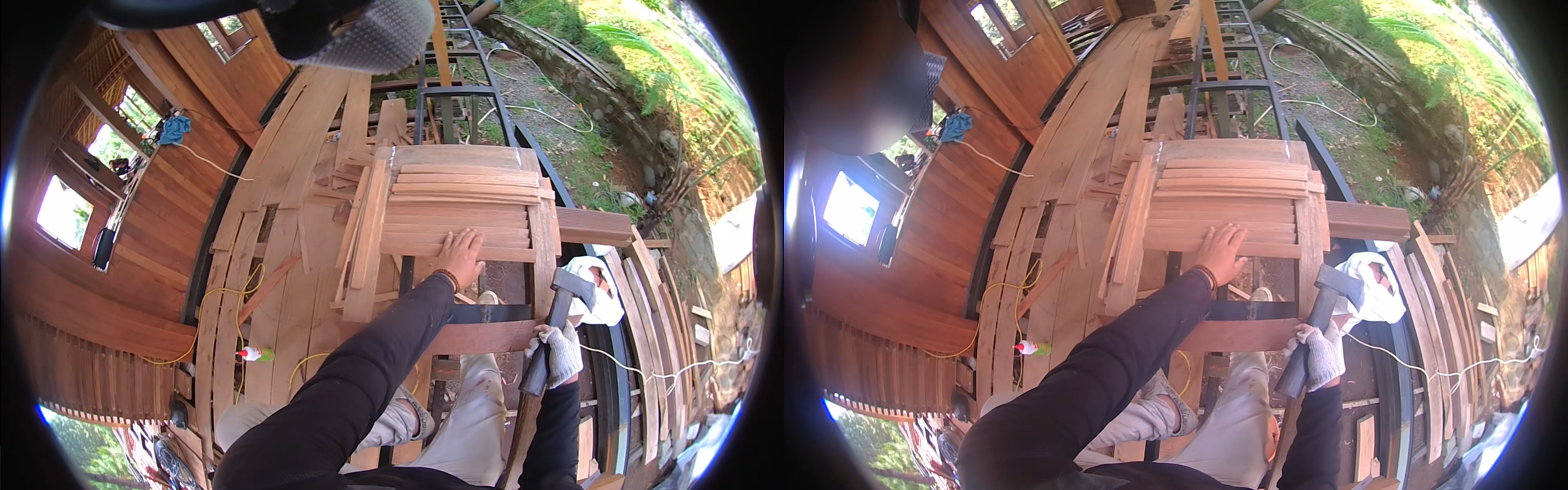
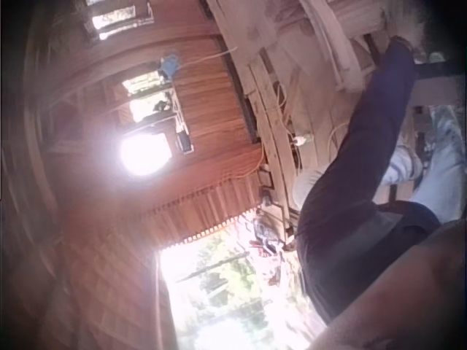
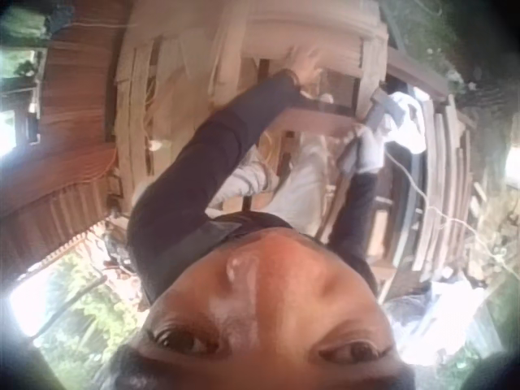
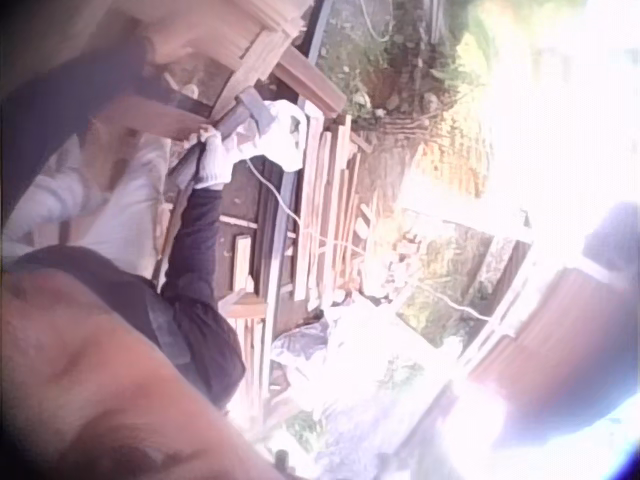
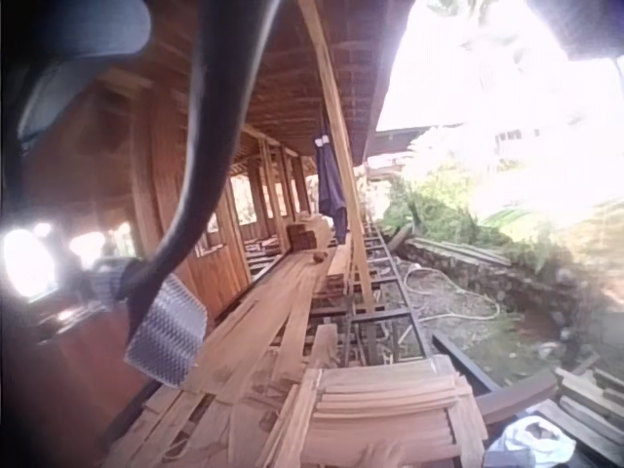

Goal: The person assembles a wooden structure by placing thin wooden slats into a frame and tapping them into place with a hammer. They repeatedly position slats, align them, and strike them to secure them within the frame.

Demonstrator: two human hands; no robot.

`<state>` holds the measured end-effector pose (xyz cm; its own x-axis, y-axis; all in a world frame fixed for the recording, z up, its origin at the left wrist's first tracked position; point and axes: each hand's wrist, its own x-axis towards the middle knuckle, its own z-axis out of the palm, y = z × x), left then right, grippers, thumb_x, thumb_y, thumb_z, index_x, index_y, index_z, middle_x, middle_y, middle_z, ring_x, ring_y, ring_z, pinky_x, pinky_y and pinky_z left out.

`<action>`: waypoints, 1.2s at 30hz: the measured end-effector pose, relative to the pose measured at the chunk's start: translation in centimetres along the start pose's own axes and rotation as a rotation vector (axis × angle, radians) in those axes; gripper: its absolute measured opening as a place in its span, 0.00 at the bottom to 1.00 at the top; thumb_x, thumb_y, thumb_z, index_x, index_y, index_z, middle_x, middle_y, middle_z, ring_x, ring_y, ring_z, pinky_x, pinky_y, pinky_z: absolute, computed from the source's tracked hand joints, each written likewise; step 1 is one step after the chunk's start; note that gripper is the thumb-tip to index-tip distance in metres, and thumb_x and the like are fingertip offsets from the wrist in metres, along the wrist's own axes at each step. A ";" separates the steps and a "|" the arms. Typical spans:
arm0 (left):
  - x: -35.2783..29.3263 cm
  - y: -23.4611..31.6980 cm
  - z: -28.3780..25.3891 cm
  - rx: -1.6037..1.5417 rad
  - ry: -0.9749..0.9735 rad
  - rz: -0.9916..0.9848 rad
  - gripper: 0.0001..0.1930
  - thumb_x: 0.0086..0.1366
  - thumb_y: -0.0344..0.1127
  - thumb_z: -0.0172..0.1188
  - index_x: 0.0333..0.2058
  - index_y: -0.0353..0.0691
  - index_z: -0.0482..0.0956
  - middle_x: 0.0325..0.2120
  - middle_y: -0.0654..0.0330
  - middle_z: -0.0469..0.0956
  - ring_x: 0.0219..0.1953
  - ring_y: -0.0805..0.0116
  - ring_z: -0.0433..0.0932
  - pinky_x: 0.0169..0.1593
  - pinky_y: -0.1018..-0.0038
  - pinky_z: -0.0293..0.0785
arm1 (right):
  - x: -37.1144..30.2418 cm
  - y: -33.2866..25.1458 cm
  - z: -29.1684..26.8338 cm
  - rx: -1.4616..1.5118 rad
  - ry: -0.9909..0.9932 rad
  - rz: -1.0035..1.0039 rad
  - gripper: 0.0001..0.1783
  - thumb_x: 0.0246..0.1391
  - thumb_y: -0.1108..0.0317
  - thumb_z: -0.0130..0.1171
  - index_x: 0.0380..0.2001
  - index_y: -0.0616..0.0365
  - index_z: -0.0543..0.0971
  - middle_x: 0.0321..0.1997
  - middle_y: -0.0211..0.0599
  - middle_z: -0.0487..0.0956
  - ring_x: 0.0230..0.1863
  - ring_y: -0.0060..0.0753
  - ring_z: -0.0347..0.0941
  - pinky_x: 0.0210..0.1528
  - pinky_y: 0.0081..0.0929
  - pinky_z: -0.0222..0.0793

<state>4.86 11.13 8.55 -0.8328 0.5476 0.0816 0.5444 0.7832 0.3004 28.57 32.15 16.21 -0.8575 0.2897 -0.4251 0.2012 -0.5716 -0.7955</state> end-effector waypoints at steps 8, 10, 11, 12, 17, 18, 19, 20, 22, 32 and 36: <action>0.4 -1.5 1.2 0.085 0.096 0.090 0.29 0.70 0.53 0.62 0.66 0.52 0.75 0.70 0.58 0.69 0.75 0.58 0.62 0.75 0.48 0.58 | 3.1 -1.1 0.8 -0.055 -0.008 0.159 0.14 0.63 0.76 0.58 0.48 0.59 0.68 0.29 0.35 0.74 0.24 0.33 0.76 0.26 0.35 0.79; 1.1 -1.0 1.9 0.042 0.125 0.112 0.29 0.68 0.51 0.65 0.65 0.52 0.75 0.70 0.58 0.70 0.74 0.57 0.63 0.75 0.47 0.58 | 3.7 -1.5 -0.2 -0.076 -0.002 0.132 0.10 0.65 0.74 0.58 0.46 0.59 0.70 0.30 0.35 0.75 0.26 0.34 0.77 0.27 0.36 0.80; 1.0 -0.9 2.2 0.028 0.122 0.119 0.29 0.68 0.50 0.66 0.65 0.52 0.75 0.69 0.58 0.71 0.74 0.57 0.63 0.75 0.47 0.58 | 3.8 -1.8 -0.2 -0.079 -0.001 0.139 0.09 0.65 0.73 0.58 0.46 0.59 0.71 0.30 0.35 0.75 0.26 0.34 0.77 0.28 0.37 0.80; 1.1 -0.8 2.2 0.021 0.127 0.125 0.29 0.67 0.50 0.66 0.65 0.52 0.76 0.69 0.58 0.71 0.74 0.57 0.64 0.75 0.47 0.58 | 4.1 -2.1 -0.3 -0.090 0.008 0.145 0.09 0.66 0.73 0.57 0.46 0.59 0.71 0.31 0.35 0.76 0.26 0.34 0.77 0.28 0.37 0.80; 1.1 -0.7 1.9 0.010 0.102 0.114 0.29 0.67 0.47 0.67 0.65 0.53 0.76 0.70 0.61 0.70 0.75 0.59 0.63 0.75 0.48 0.58 | 5.3 -2.7 0.3 -0.096 0.049 0.172 0.08 0.67 0.72 0.56 0.46 0.58 0.72 0.31 0.36 0.77 0.25 0.34 0.77 0.27 0.35 0.80; 1.1 -1.0 1.9 0.014 0.098 0.111 0.29 0.67 0.47 0.67 0.65 0.53 0.76 0.70 0.61 0.70 0.75 0.59 0.63 0.75 0.48 0.58 | 5.8 -2.4 0.7 -0.203 0.021 0.157 0.08 0.66 0.71 0.57 0.45 0.58 0.72 0.29 0.35 0.77 0.23 0.35 0.78 0.25 0.35 0.80; 1.1 -1.1 1.9 0.017 0.094 0.109 0.29 0.67 0.47 0.67 0.66 0.53 0.76 0.70 0.61 0.70 0.75 0.59 0.63 0.75 0.48 0.58 | 5.5 -2.8 1.5 -0.339 0.009 0.121 0.07 0.66 0.70 0.58 0.44 0.59 0.72 0.28 0.35 0.77 0.23 0.35 0.79 0.24 0.34 0.80; 1.1 -1.2 2.0 0.019 0.090 0.107 0.29 0.67 0.47 0.67 0.66 0.53 0.76 0.70 0.61 0.70 0.75 0.59 0.63 0.75 0.48 0.58 | 6.2 -2.6 0.8 -0.384 -0.026 0.138 0.08 0.66 0.70 0.58 0.43 0.59 0.72 0.28 0.36 0.77 0.23 0.35 0.79 0.24 0.35 0.80; 1.1 -1.5 1.7 0.005 0.078 0.109 0.28 0.67 0.46 0.67 0.66 0.53 0.76 0.70 0.61 0.70 0.75 0.59 0.63 0.75 0.48 0.58 | 6.6 -3.2 0.1 -0.350 -0.074 0.180 0.08 0.65 0.70 0.59 0.42 0.61 0.72 0.29 0.37 0.77 0.23 0.35 0.79 0.24 0.35 0.80; 1.4 -1.8 1.3 0.031 0.007 0.113 0.30 0.68 0.45 0.67 0.68 0.54 0.74 0.71 0.59 0.70 0.75 0.59 0.62 0.75 0.49 0.58 | 6.7 -3.0 -0.1 -0.335 -0.106 0.231 0.12 0.63 0.71 0.59 0.46 0.58 0.69 0.31 0.37 0.77 0.22 0.35 0.78 0.25 0.37 0.80; 1.5 -1.3 0.9 0.027 0.016 0.123 0.31 0.68 0.45 0.67 0.69 0.55 0.72 0.71 0.60 0.70 0.75 0.60 0.63 0.75 0.49 0.60 | 7.0 -2.4 0.3 -0.252 -0.044 0.135 0.11 0.63 0.71 0.59 0.45 0.58 0.69 0.32 0.37 0.78 0.23 0.35 0.78 0.24 0.36 0.79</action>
<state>2.98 11.25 7.39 -0.7610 0.6353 0.1315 0.6448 0.7183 0.2612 21.93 35.37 15.27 -0.8336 0.1866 -0.5199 0.4220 -0.3920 -0.8174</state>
